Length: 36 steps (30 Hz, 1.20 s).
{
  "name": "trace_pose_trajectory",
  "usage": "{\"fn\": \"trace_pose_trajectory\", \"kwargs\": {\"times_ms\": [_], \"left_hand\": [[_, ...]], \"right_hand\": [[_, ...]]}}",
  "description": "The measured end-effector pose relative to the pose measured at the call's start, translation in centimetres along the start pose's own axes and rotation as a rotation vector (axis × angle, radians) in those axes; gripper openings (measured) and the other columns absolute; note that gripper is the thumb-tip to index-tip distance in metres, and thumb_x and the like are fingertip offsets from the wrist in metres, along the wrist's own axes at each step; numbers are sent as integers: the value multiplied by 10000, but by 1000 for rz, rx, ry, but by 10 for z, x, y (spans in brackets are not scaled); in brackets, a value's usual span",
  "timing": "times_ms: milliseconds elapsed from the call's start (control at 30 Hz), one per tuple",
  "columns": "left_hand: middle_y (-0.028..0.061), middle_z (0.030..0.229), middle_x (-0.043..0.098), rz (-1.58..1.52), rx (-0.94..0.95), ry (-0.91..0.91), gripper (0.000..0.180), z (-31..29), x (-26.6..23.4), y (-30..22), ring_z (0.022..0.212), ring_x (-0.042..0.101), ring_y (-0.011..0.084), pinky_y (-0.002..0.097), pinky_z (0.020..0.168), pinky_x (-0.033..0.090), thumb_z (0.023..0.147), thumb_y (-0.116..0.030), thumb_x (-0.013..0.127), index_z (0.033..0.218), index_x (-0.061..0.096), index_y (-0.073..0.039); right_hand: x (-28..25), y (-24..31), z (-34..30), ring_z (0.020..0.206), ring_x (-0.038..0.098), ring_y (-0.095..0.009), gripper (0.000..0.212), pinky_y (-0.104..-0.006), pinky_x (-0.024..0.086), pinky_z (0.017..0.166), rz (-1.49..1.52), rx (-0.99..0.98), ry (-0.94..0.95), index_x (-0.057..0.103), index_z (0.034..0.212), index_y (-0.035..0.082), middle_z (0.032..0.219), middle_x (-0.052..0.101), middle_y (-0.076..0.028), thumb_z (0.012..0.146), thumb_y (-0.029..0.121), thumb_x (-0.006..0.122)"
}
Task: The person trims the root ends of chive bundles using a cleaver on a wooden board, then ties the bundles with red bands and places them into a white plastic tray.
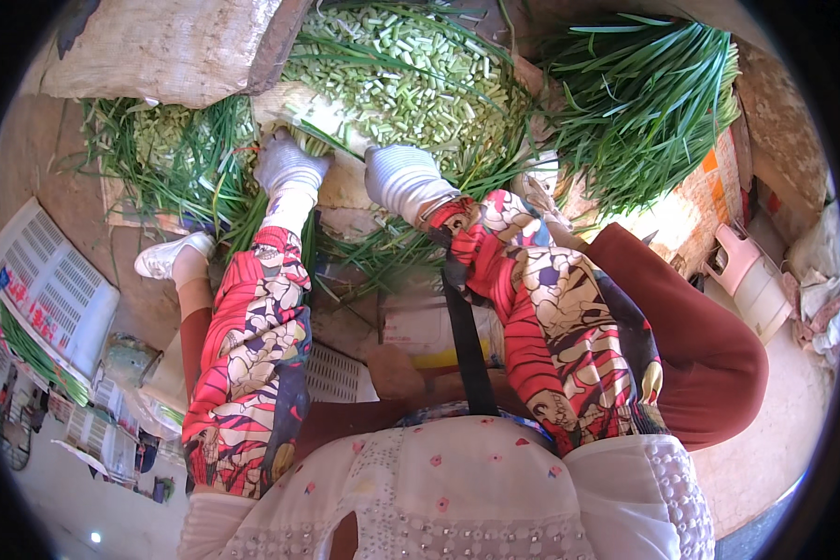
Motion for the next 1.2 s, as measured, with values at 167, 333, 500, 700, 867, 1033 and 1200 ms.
{"fn": "trace_pose_trajectory", "kwargs": {"times_ms": [167, 333, 500, 700, 867, 1033, 1200], "left_hand": [[119, 1305, 519, 2, -15, -22, 791, 8, 7, 3, 1196, 542, 294, 452, 937, 472, 657, -510, 787, 1272, 500, -104], [108, 1287, 535, 60, -12, -4, 837, 4, 8, 4, 1173, 559, 284, 468, 909, 484, 638, -530, 801, 1291, 477, -118], [99, 1287, 538, -15, -7, -33, 859, 2, 3, 5, 1160, 568, 277, 477, 903, 481, 609, -569, 802, 1281, 485, -138], [99, 1333, 493, 67, -12, 95, 904, 4, 4, 3, 1211, 536, 265, 445, 953, 476, 665, -582, 766, 1354, 438, -97], [122, 1381, 479, 9, -38, 126, 965, 1, -7, -1, 1243, 516, 261, 381, 1005, 464, 628, -566, 793, 1394, 438, -99], [118, 1383, 475, 13, -15, 124, 1016, 12, 8, 6, 1237, 522, 255, 425, 978, 462, 646, -599, 778, 1413, 398, -51], [118, 1389, 475, 44, -46, 86, 1011, 8, 5, 6, 1253, 511, 255, 411, 993, 455, 661, -616, 759, 1420, 402, -52]], "right_hand": [[12, 35, 48, 917, 672, -380, 282, -453, 536, 813, 117, -12, -179, 659, 1021, 37, 956, 686, -228, 877, 240, 526], [-5, -1, 41, 882, 690, -345, 291, -427, 542, 815, 30, 80, -76, 646, 1085, 77, 940, 699, -199, 900, 238, 492], [-44, -16, 11, 871, 685, -359, 289, -448, 539, 784, -130, -9, -133, 644, 1087, 49, 921, 698, -207, 881, 202, 511], [-42, 17, 25, 792, 682, -369, 295, -454, 546, 721, -225, -203, -50, 653, 1044, 39, 828, 685, -209, 867, 231, 517], [-47, 18, 25, 798, 689, -364, 272, -447, 552, 715, -297, -264, 13, 655, 1054, 37, 861, 693, -206, 849, 174, 540], [-50, 26, 3, 786, 692, -360, 263, -443, 554, 691, -323, -253, -73, 662, 1036, 25, 832, 695, -198, 830, 166, 580], [-52, 30, -1, 779, 691, -359, 223, -439, 555, 681, -314, -332, -86, 674, 981, 27, 822, 690, -203, 816, 154, 597]]}}
Point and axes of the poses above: each hand's wrist, its own z-axis towards the middle knuckle, its own x-axis out of the palm, y = z × x, the point moved 2 cm from there along z, towards the middle knuckle
